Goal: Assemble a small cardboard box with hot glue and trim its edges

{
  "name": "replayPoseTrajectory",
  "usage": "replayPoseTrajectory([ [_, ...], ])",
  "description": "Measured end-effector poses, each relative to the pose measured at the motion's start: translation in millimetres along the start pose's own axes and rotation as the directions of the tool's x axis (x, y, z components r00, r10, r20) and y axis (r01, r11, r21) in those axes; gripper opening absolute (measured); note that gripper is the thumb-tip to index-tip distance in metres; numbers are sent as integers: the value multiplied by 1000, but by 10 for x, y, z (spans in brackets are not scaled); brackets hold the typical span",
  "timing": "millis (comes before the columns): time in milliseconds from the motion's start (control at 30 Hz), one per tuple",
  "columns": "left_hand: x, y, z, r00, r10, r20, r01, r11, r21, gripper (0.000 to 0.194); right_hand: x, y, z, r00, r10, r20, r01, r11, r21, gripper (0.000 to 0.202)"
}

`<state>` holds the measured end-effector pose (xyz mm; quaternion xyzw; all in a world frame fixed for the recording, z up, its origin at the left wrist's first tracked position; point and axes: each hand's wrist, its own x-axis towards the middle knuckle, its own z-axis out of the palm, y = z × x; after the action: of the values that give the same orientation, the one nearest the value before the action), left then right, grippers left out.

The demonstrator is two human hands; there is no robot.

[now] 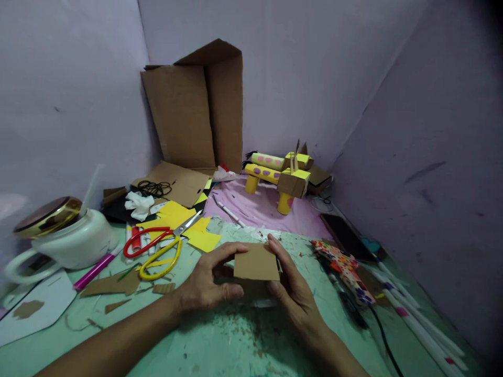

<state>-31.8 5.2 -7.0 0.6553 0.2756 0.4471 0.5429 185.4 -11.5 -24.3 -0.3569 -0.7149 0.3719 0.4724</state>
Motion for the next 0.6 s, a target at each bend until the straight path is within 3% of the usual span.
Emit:
replayPoseTrajectory([
  [333, 0, -2, -17, 999, 32, -19, -32, 999, 24, 59, -5, 38, 19, 1000, -5, 4, 5, 1000, -29, 55],
  [600, -11, 20, -48, 999, 40, 2, -40, 987, 153, 63, -6, 66, 75, 999, -17, -39, 16, 999, -30, 54],
])
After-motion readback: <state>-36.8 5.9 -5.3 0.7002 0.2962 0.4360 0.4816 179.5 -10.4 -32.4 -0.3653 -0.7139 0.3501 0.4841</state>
